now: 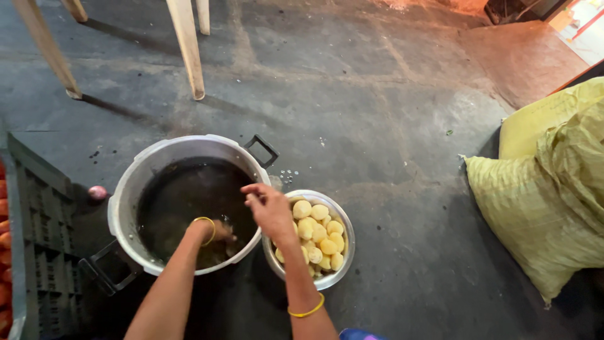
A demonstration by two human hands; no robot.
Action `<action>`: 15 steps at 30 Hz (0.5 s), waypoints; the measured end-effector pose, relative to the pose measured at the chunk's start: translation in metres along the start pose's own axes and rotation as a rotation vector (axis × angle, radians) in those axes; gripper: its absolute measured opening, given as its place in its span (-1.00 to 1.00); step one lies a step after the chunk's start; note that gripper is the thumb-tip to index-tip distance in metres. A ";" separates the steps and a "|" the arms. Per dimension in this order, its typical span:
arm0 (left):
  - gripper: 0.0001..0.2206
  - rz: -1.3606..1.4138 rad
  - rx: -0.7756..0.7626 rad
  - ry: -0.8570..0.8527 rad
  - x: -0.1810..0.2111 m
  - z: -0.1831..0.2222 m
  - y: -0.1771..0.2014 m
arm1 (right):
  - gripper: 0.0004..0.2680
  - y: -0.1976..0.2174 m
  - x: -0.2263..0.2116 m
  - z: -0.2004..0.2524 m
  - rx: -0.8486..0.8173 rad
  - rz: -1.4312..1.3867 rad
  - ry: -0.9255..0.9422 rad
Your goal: The person sits on the floor and peels boiled potatoes by hand, dipping them in a bucket of water and placing the peeled potatoes into a metal bowl. The person handles each potato individually, removing the skin and transferring the peeled items to the bowl.
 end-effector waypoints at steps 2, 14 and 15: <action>-0.55 0.115 0.111 -0.003 -0.010 0.024 0.026 | -0.85 -0.030 -0.011 0.000 -0.043 0.055 0.088; -0.63 -0.153 0.361 0.389 -0.117 0.055 0.067 | -0.88 -0.159 0.179 -0.102 -0.334 1.154 0.177; -0.64 -0.117 0.328 0.318 -0.115 0.037 0.058 | -0.87 -0.163 0.204 -0.108 -0.372 1.205 0.187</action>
Point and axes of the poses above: each hand's wrist, its own z-axis away from the middle knuckle, its own y-axis out of the back of the hand, x = y × z, the point moved 8 cm from there along -z, towards the middle knuckle, and after that the axes turned 5 degrees about -z, right-handed, at the moved point
